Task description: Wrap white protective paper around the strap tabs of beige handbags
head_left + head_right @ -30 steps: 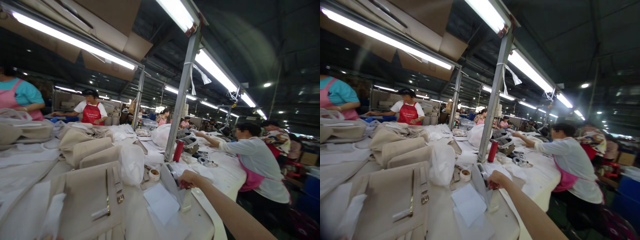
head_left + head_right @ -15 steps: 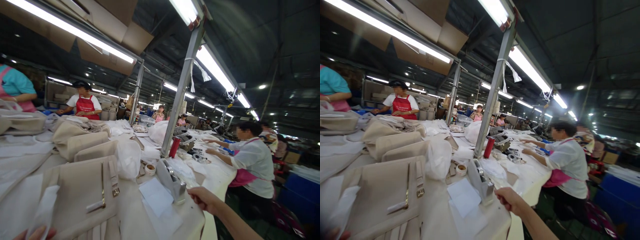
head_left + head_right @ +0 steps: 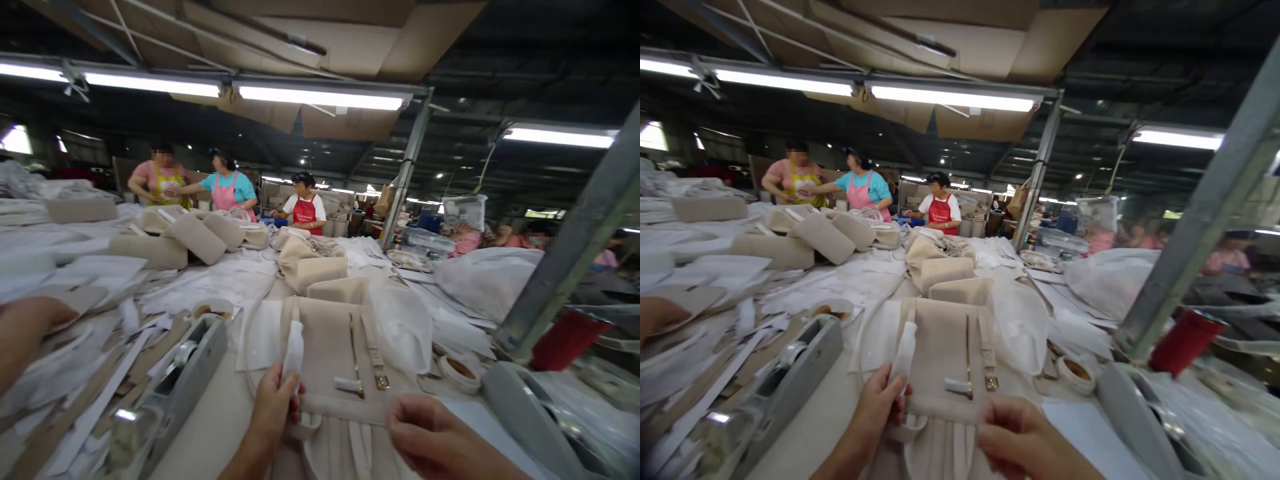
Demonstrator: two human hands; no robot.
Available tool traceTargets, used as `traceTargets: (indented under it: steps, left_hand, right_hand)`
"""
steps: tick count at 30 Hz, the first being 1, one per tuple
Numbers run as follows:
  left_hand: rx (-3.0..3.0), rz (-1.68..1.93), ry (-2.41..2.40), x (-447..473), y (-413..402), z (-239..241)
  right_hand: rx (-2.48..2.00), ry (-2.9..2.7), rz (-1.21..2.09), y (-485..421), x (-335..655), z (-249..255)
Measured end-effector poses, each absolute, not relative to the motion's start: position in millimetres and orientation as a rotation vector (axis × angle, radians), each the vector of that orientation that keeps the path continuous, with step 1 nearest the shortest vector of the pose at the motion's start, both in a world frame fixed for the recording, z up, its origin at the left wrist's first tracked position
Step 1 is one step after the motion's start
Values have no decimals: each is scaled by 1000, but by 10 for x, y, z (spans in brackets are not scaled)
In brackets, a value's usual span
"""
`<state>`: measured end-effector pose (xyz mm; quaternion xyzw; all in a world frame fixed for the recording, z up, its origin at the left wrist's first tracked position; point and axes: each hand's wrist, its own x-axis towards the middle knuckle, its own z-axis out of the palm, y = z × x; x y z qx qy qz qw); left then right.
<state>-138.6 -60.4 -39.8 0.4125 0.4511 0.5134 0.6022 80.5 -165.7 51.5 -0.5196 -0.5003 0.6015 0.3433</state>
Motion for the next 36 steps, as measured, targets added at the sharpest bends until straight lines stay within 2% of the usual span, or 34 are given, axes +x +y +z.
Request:
traceTargets:
  steps: [3, 6, 16, 24, 27, 32, 36]
  left_hand:
    - [1033, 1171, 1082, -1384, -585, -473]
    - [1090, 1199, 1053, -1399, -549, -542]
    - [1184, 1215, 1050, -1401, -553, -602]
    - [1266, 1198, 985, -1449, -631, -454]
    - [1187, 1166, 1016, -1454, -619, -413]
    - [1100, 1116, 1033, -1506, -602, -339]
    - [932, 1045, 927, -1535, -628, -287]
  right_hand:
    - [-1160, -1456, 1648, -1176, 115, 639]
    - [-1236, -1609, 1555, -830, -148, 570]
    - [-1538, -1719, 1266, -483, -150, 224]
    - [-1480, -1702, 1101, -437, -137, -19]
    - [-1468, -1705, 1114, -463, -116, 44]
    - [-1370, -1713, 1372, -509, -23, 210]
    - [-1370, -1631, 1313, -488, -24, 93]
